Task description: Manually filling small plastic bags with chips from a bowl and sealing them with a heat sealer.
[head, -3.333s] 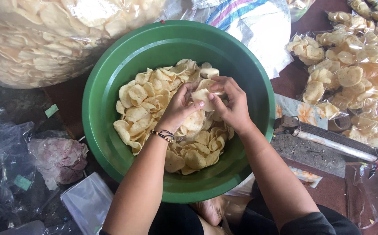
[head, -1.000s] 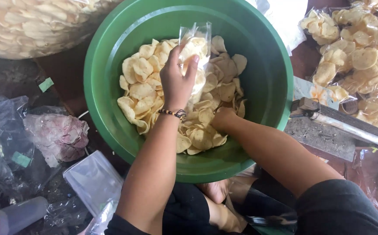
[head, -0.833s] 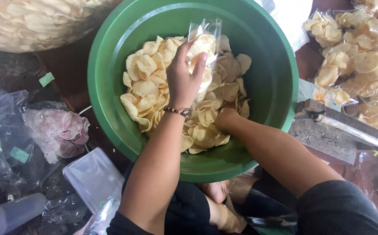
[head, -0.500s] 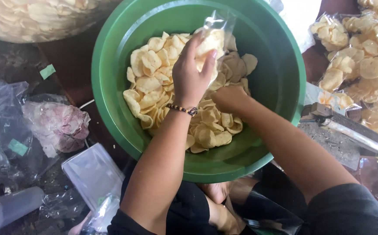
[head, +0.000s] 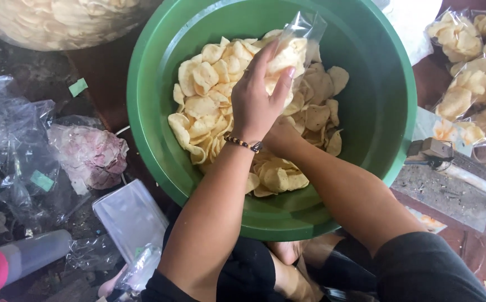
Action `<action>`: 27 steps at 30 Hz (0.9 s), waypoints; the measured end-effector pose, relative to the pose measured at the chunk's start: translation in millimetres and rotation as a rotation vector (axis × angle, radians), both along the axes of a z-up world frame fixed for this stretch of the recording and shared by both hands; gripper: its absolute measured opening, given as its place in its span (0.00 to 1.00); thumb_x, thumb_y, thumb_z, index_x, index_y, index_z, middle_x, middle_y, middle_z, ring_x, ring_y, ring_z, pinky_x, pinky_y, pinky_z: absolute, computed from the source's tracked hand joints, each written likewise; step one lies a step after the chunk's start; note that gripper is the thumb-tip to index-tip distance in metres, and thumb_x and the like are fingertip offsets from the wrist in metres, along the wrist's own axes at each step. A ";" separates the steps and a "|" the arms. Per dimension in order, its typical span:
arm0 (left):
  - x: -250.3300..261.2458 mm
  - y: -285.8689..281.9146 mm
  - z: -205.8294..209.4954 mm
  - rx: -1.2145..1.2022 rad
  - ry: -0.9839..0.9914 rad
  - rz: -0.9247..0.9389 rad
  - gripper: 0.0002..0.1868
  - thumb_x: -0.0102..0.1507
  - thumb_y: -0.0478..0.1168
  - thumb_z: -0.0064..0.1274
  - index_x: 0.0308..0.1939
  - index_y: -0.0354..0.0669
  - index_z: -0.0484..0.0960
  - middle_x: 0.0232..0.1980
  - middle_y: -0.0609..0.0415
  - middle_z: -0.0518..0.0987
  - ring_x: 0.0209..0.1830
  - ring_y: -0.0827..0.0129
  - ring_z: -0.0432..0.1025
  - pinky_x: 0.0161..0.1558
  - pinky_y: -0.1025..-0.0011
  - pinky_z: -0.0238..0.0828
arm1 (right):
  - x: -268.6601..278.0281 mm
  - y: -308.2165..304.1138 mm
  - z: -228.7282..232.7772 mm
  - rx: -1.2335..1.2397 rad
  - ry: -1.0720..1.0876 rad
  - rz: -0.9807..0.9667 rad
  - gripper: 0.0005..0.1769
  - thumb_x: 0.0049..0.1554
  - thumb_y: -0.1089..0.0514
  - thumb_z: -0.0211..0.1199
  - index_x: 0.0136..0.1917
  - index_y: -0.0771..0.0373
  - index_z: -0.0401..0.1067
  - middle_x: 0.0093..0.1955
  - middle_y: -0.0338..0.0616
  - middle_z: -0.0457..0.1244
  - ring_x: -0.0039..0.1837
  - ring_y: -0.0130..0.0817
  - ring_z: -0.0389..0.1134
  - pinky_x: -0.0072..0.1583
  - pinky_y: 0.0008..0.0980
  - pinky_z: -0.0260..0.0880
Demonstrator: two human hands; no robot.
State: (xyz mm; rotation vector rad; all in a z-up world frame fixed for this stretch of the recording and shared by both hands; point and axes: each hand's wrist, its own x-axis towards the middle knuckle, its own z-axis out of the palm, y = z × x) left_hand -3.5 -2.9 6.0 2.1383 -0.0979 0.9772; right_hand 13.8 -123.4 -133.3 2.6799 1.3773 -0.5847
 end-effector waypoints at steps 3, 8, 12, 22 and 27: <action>-0.6 0.8 0.7 0.007 0.012 -0.019 0.29 0.67 0.43 0.59 0.69 0.44 0.66 0.65 0.52 0.80 0.58 0.62 0.83 0.50 0.71 0.82 | 4.3 -1.4 -11.9 0.052 -0.041 0.037 0.30 0.47 0.68 0.64 0.62 0.50 0.70 0.70 0.48 0.61 0.66 0.51 0.60 0.59 0.52 0.59; -1.2 1.3 0.3 0.038 0.005 0.000 0.28 0.68 0.44 0.58 0.69 0.45 0.66 0.63 0.49 0.81 0.54 0.61 0.83 0.46 0.71 0.82 | -4.3 6.3 -19.9 -0.137 -0.060 0.126 0.22 0.52 0.57 0.62 0.61 0.48 0.74 0.68 0.54 0.62 0.63 0.52 0.62 0.58 0.63 0.55; 0.0 1.6 -0.1 0.046 0.010 0.005 0.28 0.68 0.45 0.58 0.69 0.47 0.66 0.62 0.51 0.82 0.54 0.62 0.83 0.45 0.72 0.82 | -5.4 16.0 19.9 -0.204 0.146 0.025 0.21 0.54 0.29 0.58 0.50 0.40 0.79 0.61 0.41 0.67 0.58 0.47 0.64 0.64 0.55 0.52; -0.1 4.1 -0.3 0.034 0.033 -0.001 0.27 0.68 0.45 0.57 0.68 0.45 0.67 0.61 0.49 0.82 0.53 0.60 0.83 0.46 0.70 0.81 | 21.6 4.8 23.8 0.009 0.256 -0.110 0.09 0.46 0.53 0.75 0.41 0.49 0.78 0.46 0.32 0.72 0.44 0.37 0.70 0.48 0.36 0.70; 3.0 9.1 -4.4 0.044 0.037 0.067 0.29 0.66 0.42 0.60 0.69 0.46 0.67 0.64 0.53 0.81 0.55 0.62 0.83 0.46 0.70 0.82 | 33.6 -18.4 111.7 0.126 0.460 -0.399 0.21 0.56 0.60 0.55 0.61 0.58 0.77 0.58 0.43 0.71 0.56 0.41 0.72 0.61 0.40 0.72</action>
